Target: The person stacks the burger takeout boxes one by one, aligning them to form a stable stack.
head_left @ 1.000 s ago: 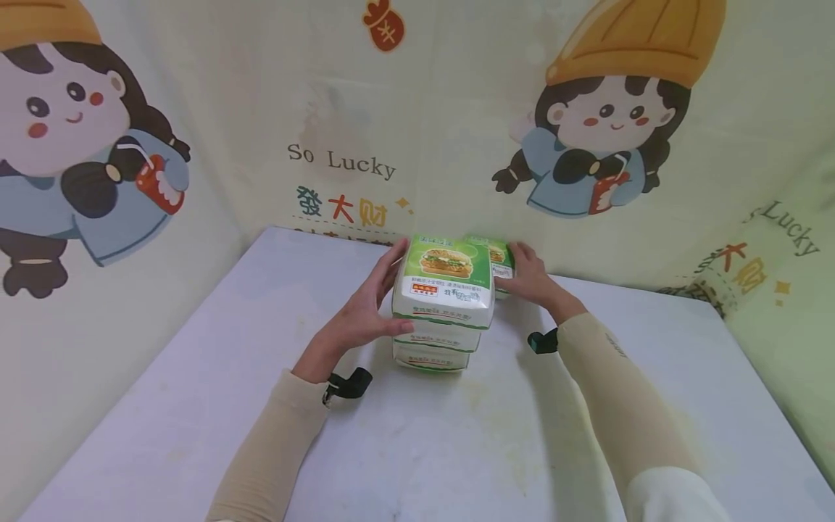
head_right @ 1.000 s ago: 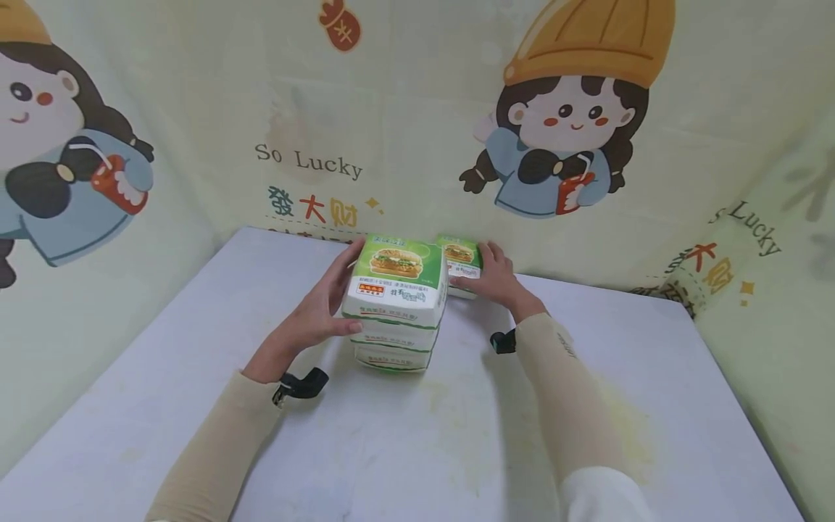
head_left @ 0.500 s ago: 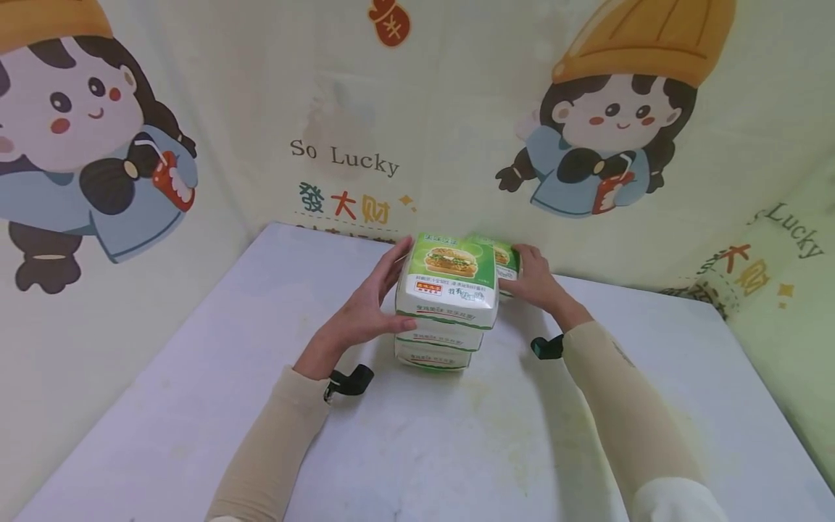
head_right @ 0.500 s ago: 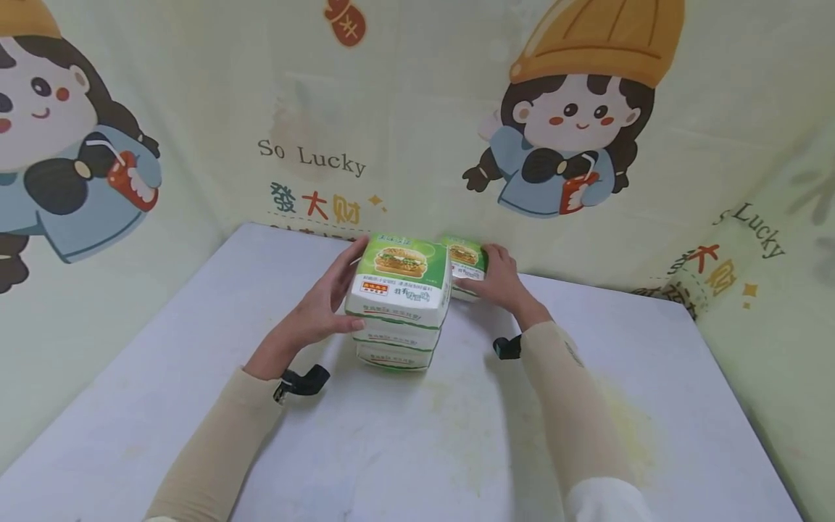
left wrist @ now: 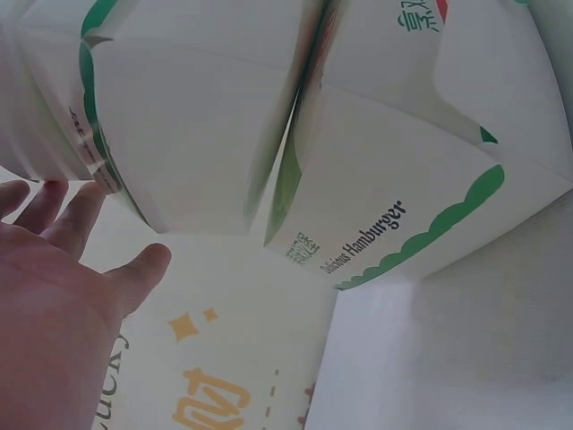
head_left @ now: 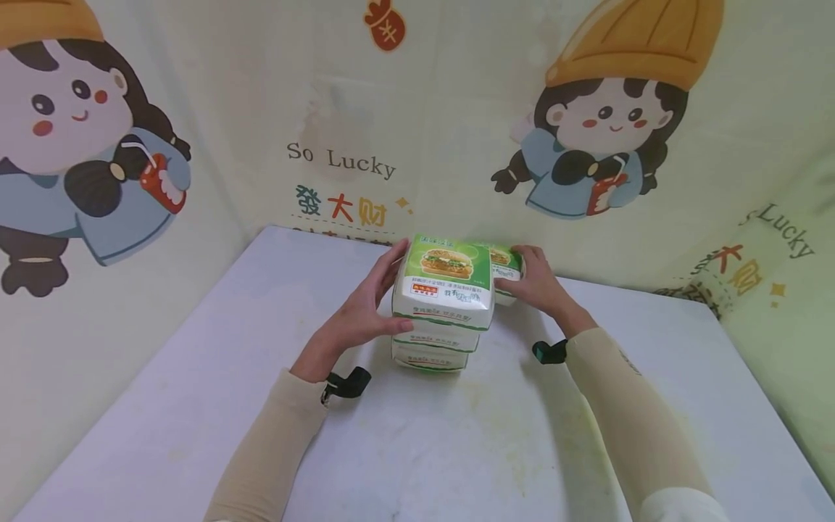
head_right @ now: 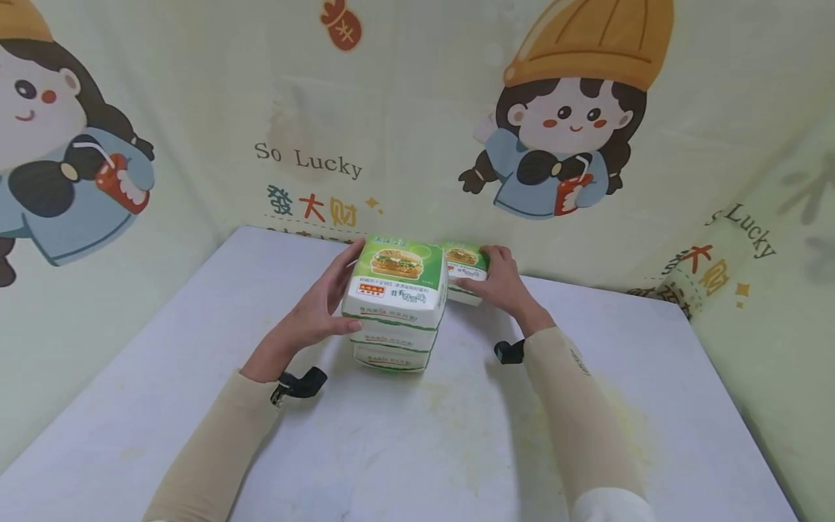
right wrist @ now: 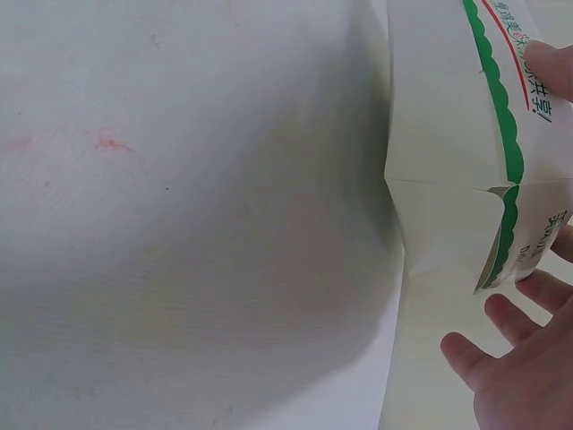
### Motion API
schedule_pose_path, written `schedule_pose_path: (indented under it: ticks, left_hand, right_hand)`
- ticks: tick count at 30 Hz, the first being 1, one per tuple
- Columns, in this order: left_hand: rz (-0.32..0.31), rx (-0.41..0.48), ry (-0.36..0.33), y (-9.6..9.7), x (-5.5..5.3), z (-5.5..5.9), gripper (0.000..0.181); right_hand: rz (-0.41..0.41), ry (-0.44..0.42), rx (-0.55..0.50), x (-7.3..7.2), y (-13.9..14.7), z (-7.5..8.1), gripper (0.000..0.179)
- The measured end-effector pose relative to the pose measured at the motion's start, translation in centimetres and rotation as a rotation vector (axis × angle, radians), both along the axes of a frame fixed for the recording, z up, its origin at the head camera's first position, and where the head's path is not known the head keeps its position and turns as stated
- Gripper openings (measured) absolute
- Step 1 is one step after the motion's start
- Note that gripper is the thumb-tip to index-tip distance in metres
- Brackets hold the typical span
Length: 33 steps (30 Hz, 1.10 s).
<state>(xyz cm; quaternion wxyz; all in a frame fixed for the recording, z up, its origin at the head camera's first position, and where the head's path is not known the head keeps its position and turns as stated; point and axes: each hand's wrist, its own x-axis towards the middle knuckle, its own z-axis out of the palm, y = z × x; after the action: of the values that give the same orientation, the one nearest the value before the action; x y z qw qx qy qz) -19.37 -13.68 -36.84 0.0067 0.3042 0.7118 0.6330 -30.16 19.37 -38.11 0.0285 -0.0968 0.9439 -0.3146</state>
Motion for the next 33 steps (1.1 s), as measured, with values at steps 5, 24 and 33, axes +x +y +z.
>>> schedule_pose_path:
  ticks: [5,24,33]
  left_hand:
    - [-0.003,0.005,0.014,0.0,-0.1,0.2,0.115]
    - [0.006,-0.007,0.001,0.2,0.0,0.4,0.109]
    - [0.008,-0.004,-0.005,0.0,0.1,0.2,0.11]
  right_hand:
    - [-0.005,0.002,-0.01,0.1,0.2,0.0,0.096]
    - [-0.04,0.04,-0.055,1.3,0.1,2.1,0.096]
    - [-0.038,0.09,-0.099,1.8,0.3,3.4,0.085]
